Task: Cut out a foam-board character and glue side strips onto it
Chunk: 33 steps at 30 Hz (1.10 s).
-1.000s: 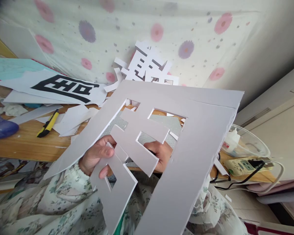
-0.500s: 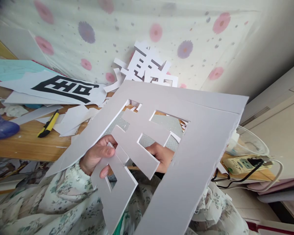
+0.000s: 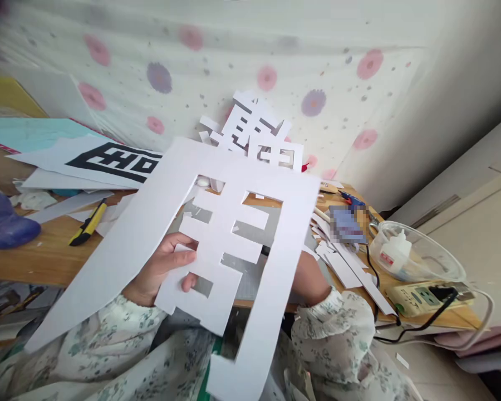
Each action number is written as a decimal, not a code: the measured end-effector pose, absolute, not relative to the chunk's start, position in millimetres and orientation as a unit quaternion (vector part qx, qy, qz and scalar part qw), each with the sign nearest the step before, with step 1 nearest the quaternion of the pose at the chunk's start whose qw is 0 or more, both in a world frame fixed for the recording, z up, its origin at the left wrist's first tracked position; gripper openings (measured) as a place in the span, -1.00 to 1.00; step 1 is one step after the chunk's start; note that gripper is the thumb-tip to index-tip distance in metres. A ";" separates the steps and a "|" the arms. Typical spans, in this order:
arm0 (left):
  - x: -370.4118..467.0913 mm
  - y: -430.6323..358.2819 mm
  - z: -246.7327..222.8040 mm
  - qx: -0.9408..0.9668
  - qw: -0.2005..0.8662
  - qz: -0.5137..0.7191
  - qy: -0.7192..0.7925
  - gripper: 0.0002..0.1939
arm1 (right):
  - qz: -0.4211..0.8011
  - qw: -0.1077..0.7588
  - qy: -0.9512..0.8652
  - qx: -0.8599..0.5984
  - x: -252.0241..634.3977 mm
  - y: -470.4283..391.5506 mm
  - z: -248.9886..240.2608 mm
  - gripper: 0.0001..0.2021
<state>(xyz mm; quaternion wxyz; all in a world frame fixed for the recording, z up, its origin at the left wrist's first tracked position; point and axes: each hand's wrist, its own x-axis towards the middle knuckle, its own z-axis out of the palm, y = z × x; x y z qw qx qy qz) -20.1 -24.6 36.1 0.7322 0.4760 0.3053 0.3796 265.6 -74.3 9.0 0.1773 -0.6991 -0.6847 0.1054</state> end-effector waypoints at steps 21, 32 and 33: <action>-6.5 -15.0 10.8 0.538 0.603 0.434 0.398 -0.58 | 0.254 0.551 -0.492 -0.624 256.8 -72.0 -12.4 -0.61; -8.5 -28.0 24.7 0.487 0.684 0.401 0.366 -0.47 | 0.521 0.694 -0.290 -0.403 200.2 -75.8 4.3 -0.64; -10.0 -28.8 24.7 0.477 0.706 0.394 0.344 -0.44 | 0.520 0.699 -0.292 -0.395 199.8 -76.5 5.0 -0.64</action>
